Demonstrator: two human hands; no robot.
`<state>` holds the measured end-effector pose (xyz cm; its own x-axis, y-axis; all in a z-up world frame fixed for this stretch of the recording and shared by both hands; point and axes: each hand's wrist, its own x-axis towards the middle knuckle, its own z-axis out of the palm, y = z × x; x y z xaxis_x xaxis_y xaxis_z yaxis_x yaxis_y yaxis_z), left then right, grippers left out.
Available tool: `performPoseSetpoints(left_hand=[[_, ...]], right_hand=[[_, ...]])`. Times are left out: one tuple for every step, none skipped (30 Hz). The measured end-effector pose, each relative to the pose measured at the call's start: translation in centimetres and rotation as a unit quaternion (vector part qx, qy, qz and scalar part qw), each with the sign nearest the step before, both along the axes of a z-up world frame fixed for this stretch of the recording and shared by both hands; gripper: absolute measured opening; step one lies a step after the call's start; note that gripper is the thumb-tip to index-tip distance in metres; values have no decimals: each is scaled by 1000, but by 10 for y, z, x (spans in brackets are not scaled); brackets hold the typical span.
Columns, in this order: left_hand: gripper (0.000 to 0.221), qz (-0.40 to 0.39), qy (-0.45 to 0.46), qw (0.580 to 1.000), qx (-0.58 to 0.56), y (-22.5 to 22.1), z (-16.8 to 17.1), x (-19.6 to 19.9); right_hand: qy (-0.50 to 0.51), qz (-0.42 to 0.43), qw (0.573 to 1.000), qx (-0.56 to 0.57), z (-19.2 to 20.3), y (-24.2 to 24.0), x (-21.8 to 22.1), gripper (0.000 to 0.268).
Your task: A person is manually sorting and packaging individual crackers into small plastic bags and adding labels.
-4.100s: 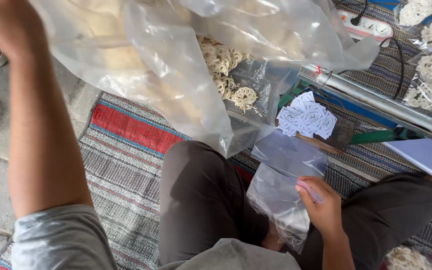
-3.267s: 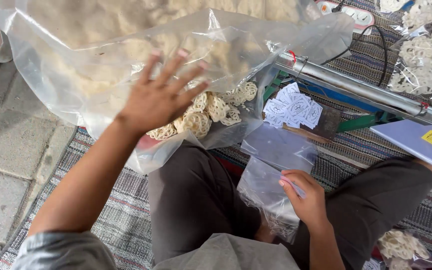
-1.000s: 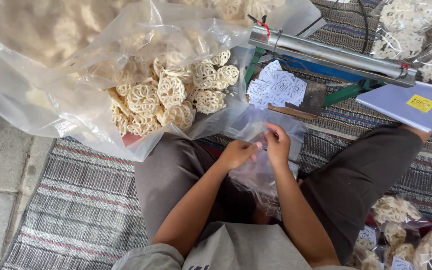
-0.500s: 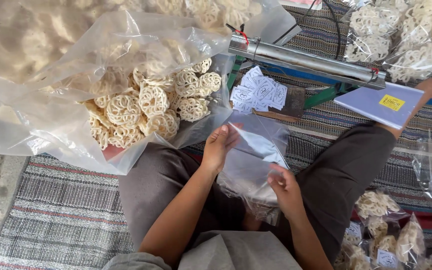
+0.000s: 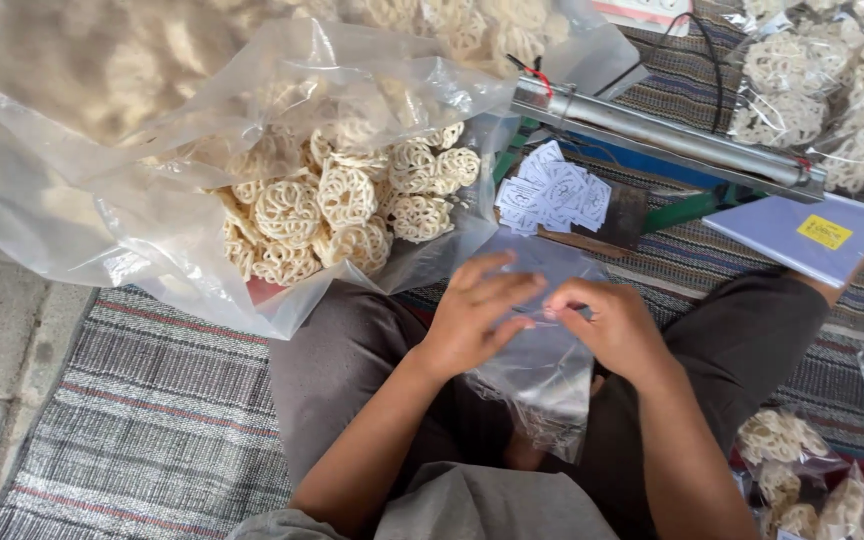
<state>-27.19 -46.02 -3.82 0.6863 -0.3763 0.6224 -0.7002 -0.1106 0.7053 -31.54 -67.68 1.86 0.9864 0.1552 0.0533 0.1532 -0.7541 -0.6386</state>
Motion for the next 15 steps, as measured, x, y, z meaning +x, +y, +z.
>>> performPoseSetpoints(left_hand=[[41, 6, 1, 1000, 3, 3, 1, 1], [35, 0, 5, 1000, 24, 6, 2, 2], [29, -6, 10, 999, 45, 9, 3, 4], [29, -1, 10, 999, 46, 12, -5, 9], [16, 9, 51, 996, 68, 16, -14, 13], [5, 19, 90, 992, 89, 18, -22, 20], [5, 23, 89, 992, 88, 15, -34, 21], [5, 28, 109, 984, 137, 11, -46, 23], [9, 32, 129, 974, 185, 7, -58, 24], [9, 37, 128, 974, 184, 4, -61, 26], [8, 42, 133, 973, 185, 1, -64, 28], [6, 47, 135, 972, 185, -2, -67, 32], [6, 53, 132, 973, 184, -6, -69, 31], [4, 57, 136, 972, 185, -11, -71, 31], [3, 62, 140, 971, 186, -16, -74, 31]], right_hand=[[1, 6, 1000, 3, 8, 0, 6, 18], [53, 6, 999, 0, 16, 1, 12, 15], [104, 6, 995, -4, 24, 1, 19, 15], [104, 11, 994, -4, 30, 5, 29, 15], [161, 17, 985, -63, 37, 9, 40, 10], [215, 21, 968, -124, 44, 13, 51, 14], [213, 25, 969, -125, 32, 23, 64, 14], [146, 54, 959, -238, 19, 32, 77, 26], [75, 81, 932, -346, 7, 41, 90, 43], [72, 85, 932, -346, -11, 67, 103, 43], [-48, 148, 954, -255, -28, 94, 116, 43], [-168, 204, 951, -158, -45, 120, 130, 45], [-172, 208, 950, -158, -51, 143, 139, 45], [-159, 234, 955, -89, -57, 164, 149, 39], [-145, 259, 955, -21, -62, 186, 158, 36]])
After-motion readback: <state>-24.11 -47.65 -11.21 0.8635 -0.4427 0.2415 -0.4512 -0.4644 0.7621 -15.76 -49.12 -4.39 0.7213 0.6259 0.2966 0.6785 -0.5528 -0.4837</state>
